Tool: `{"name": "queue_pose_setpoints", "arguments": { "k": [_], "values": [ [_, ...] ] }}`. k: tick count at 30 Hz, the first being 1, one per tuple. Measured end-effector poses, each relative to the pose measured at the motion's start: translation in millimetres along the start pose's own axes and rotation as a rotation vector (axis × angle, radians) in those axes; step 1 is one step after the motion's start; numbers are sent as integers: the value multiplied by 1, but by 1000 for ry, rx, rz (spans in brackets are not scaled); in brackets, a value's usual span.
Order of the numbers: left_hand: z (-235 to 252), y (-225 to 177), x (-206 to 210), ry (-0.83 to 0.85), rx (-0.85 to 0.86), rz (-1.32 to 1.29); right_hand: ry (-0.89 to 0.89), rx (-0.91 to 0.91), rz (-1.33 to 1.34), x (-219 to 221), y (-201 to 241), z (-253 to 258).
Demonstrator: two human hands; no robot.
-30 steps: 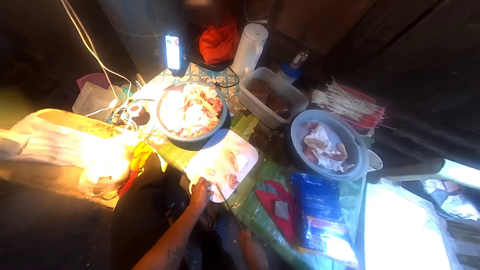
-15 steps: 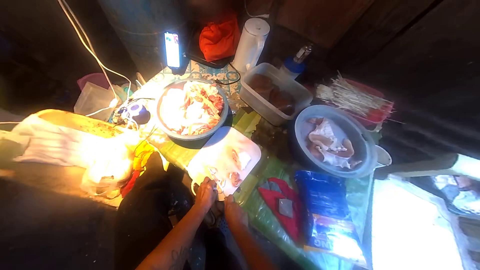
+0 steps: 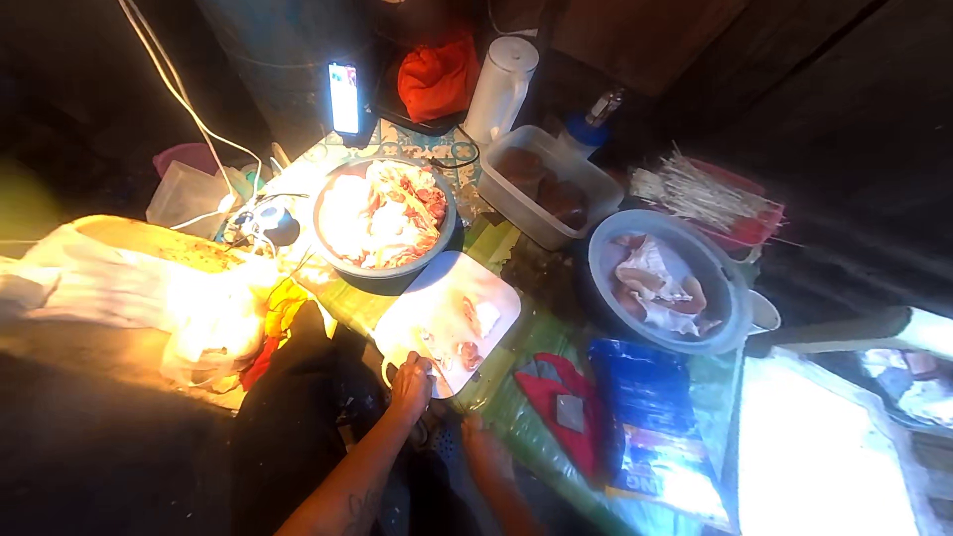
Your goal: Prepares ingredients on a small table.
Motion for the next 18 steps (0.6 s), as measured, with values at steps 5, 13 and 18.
{"name": "queue_pose_setpoints", "arguments": {
  "k": [5, 13, 18],
  "values": [
    [0, 0, 0, 17, 19, 20, 58, 63, 82, 24, -54, -32],
    [-2, -5, 2, 16, 50, 41, -13, -43, 27, 1, -7, -15],
    [-4, -3, 7, -17, 59, 18, -12, -60, 50, -23, 39, 21]
  ]
}}
Point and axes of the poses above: each hand's wrist, its own z-axis towards the middle knuckle, its own x-axis out of the palm, y = z × x, the point moved 3 cm from there along z, towards the middle knuckle, and after that the axes turned 13 degrees about -y, right-handed, at the moved point
